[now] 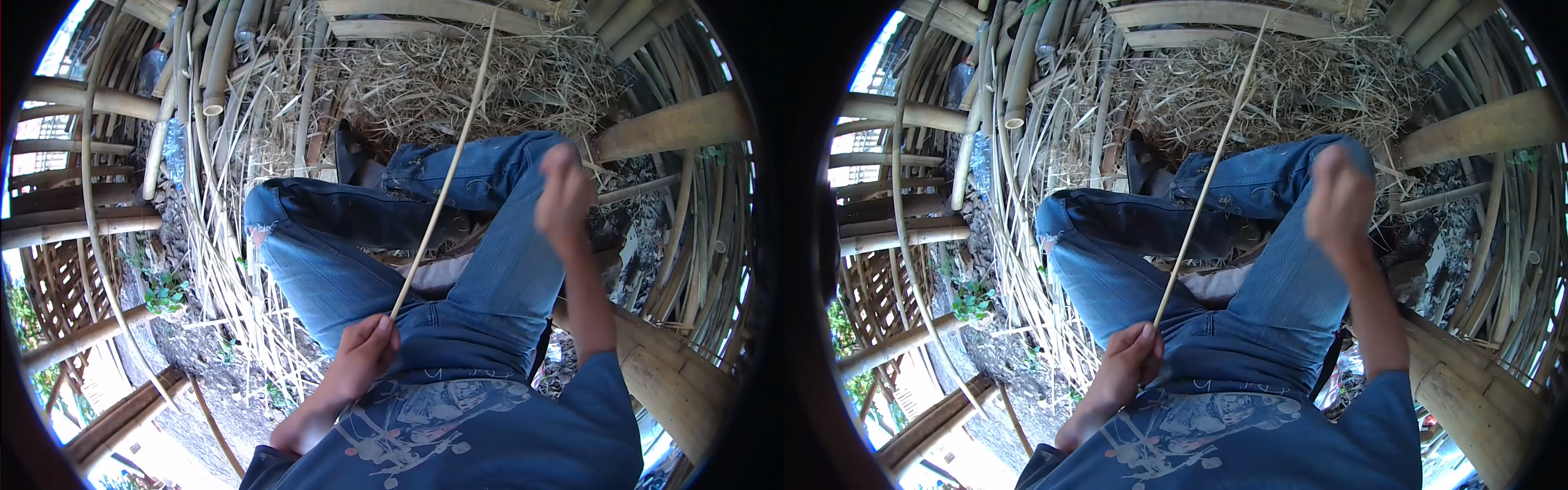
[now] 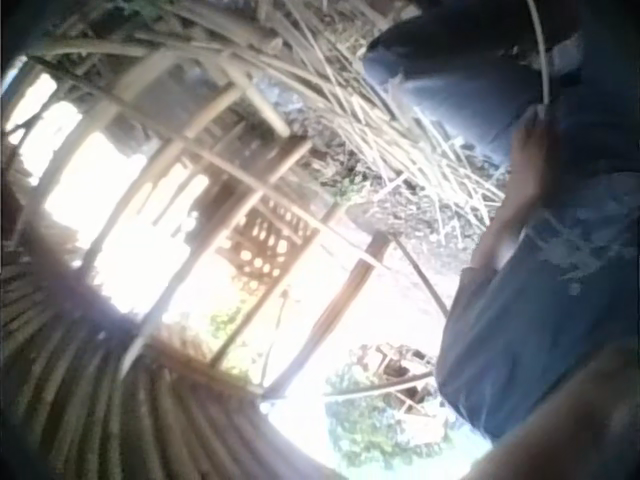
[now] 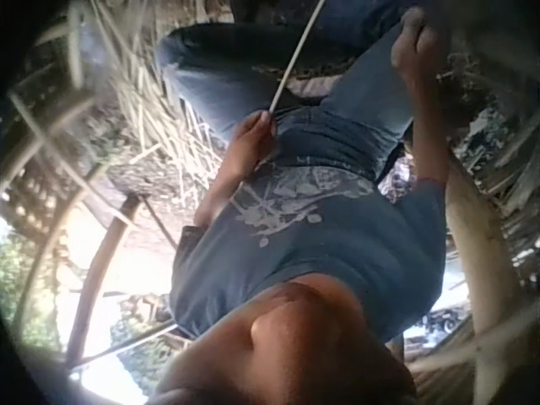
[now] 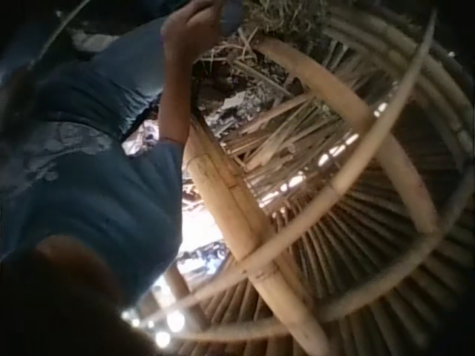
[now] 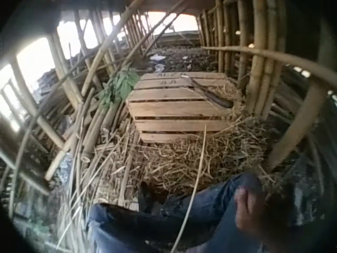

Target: The person whittles and scrapes a thin bamboo strip using a small knife, shaving along its length while seated.

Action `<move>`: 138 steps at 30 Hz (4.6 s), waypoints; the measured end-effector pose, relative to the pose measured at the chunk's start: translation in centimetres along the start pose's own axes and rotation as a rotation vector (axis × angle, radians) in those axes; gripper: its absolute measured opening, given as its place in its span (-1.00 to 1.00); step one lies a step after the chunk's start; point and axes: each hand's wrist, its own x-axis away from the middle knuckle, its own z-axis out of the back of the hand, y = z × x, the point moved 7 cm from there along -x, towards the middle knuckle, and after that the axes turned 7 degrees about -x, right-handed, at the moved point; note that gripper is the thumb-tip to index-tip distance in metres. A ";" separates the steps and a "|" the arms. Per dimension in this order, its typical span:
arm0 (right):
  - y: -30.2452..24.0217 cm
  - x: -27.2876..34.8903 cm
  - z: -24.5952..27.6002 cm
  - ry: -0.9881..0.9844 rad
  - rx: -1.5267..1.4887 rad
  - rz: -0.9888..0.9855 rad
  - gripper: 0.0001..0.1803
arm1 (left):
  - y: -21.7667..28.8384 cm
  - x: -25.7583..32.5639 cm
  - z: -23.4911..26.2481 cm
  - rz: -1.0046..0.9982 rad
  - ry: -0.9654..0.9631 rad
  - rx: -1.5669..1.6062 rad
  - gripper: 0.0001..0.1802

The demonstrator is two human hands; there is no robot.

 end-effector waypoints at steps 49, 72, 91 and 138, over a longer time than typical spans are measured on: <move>-5.4 1.0 -1.2 -0.013 -0.185 0.331 -0.76 | 0.9 1.7 -1.2 0.035 -0.123 -0.143 -0.59; -2.5 -1.6 0.9 0.124 0.192 0.538 -0.69 | 0.3 2.9 -1.8 0.048 -0.182 -0.187 -0.60; 3.0 -1.6 -1.3 0.089 0.284 0.200 -0.69 | -1.6 2.5 -1.6 0.167 -0.235 0.113 -0.63; 2.8 2.9 -0.3 0.083 -0.986 -0.391 -0.76 | 4.2 -2.0 0.2 -0.211 -0.036 0.047 -0.66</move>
